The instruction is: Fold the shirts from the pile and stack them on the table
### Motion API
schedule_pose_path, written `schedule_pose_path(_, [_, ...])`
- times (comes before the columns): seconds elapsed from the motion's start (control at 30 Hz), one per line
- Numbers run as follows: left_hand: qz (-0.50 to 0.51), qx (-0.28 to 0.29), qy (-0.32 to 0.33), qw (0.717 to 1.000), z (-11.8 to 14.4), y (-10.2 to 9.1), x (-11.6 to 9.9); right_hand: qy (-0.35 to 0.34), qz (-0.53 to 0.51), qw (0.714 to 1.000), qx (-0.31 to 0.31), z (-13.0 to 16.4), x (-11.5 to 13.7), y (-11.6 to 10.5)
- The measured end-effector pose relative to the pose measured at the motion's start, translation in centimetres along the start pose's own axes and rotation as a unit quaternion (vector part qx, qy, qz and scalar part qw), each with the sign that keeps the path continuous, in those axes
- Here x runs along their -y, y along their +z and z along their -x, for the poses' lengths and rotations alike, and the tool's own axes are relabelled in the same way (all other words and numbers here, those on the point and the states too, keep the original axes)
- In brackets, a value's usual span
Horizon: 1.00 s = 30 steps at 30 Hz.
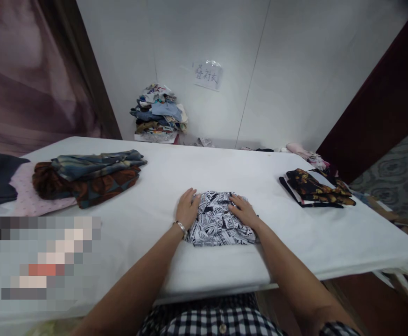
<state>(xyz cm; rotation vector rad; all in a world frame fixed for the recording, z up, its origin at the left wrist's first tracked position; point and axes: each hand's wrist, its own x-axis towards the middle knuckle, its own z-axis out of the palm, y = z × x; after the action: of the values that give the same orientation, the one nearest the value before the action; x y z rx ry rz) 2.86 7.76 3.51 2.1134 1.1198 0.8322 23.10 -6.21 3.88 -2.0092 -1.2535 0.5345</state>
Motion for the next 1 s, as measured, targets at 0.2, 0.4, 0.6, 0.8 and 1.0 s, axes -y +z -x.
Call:
schedule_pose_path(0.2, [-0.007,0.007,-0.086,0.996,-0.3,-2.2,0.6,0.037,-0.291,0.934,-0.204,5.3,1.1,-3.6])
schedule_pose_path(0.4, [-0.133,0.12,-0.042,0.983,0.9,-1.3,-0.9,0.243,-0.476,0.845,0.028,14.9,2.6,-1.0])
schedule_pose_path(0.6, [-0.051,0.114,-0.035,0.992,1.0,-0.3,-1.6,0.279,-0.627,0.725,0.053,15.3,3.7,1.8])
schedule_pose_path(0.8, [0.021,0.088,-0.077,0.993,0.5,-0.6,-0.8,0.248,-0.707,0.662,0.002,10.8,5.6,4.0])
schedule_pose_path(1.0, [0.048,0.073,-0.077,0.993,0.3,-0.8,-0.3,0.27,-0.678,0.683,-0.025,6.5,7.0,5.4])
